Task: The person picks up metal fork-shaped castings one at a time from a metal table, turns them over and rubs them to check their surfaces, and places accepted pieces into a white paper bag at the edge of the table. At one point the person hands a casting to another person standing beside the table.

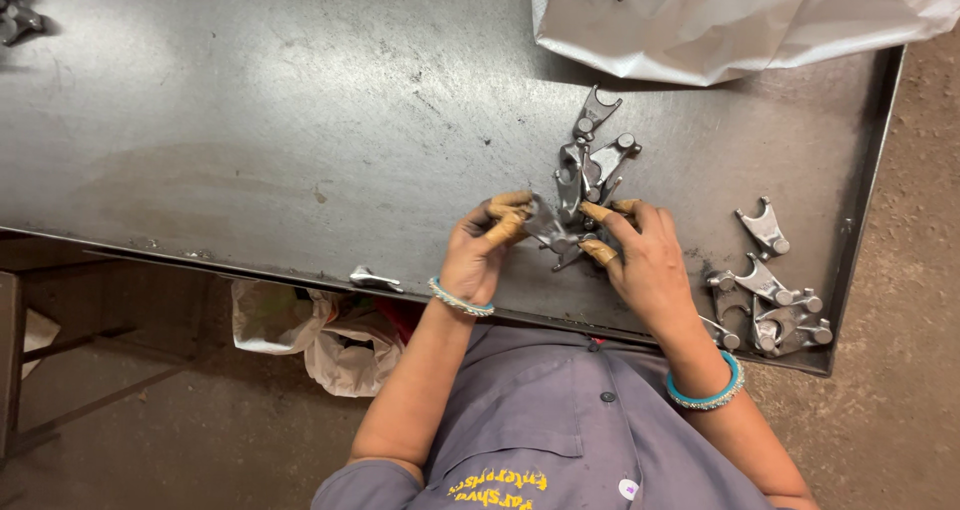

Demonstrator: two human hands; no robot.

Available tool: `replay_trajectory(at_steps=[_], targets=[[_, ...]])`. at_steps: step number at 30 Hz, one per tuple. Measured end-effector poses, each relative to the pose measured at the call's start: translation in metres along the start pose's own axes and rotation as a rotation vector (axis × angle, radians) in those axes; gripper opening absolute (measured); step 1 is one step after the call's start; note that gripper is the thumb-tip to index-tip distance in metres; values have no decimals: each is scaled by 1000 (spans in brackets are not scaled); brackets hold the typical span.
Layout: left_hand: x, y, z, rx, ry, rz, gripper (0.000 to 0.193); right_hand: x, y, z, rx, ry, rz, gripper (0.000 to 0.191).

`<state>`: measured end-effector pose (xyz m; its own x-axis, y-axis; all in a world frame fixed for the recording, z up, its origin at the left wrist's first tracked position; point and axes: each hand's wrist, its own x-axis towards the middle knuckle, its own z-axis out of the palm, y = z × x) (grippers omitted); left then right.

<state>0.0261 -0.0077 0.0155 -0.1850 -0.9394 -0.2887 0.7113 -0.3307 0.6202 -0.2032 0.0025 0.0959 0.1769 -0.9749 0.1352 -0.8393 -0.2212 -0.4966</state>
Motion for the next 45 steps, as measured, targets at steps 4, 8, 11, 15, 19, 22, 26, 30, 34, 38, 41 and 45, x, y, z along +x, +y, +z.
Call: replay_trajectory(at_steps=[4,8,11,15,19,22,26,30,34,38,41,45], targets=[[-1,20,-1,-314,-31,-106,10,-2,0,-10,32,-15,-10,44],[2,24,2,-356,-57,-177,26,-13,13,-15,87,-49,45,38],[5,17,4,-333,20,-211,30,-27,23,-11,49,-19,76,27],[6,7,4,-243,106,-214,35,-46,42,3,386,60,294,29],[5,5,5,-199,129,-214,40,-60,67,14,981,87,475,35],[5,6,6,-175,141,-213,41,-70,78,20,1315,100,487,32],[5,8,9,-147,148,-217,41,-73,86,22,1723,25,598,27],[4,8,12,-122,160,-238,42,-71,88,27,1783,13,909,37],[3,6,17,-93,116,-256,45,-72,88,31,1821,18,938,38],[-1,2,25,-65,48,-282,47,-70,86,28,1813,-21,904,39],[-4,-5,34,-22,10,-319,47,-64,76,20,1780,-30,873,39],[-11,-16,46,-4,-39,-361,48,-51,48,6,1454,-125,556,34]])
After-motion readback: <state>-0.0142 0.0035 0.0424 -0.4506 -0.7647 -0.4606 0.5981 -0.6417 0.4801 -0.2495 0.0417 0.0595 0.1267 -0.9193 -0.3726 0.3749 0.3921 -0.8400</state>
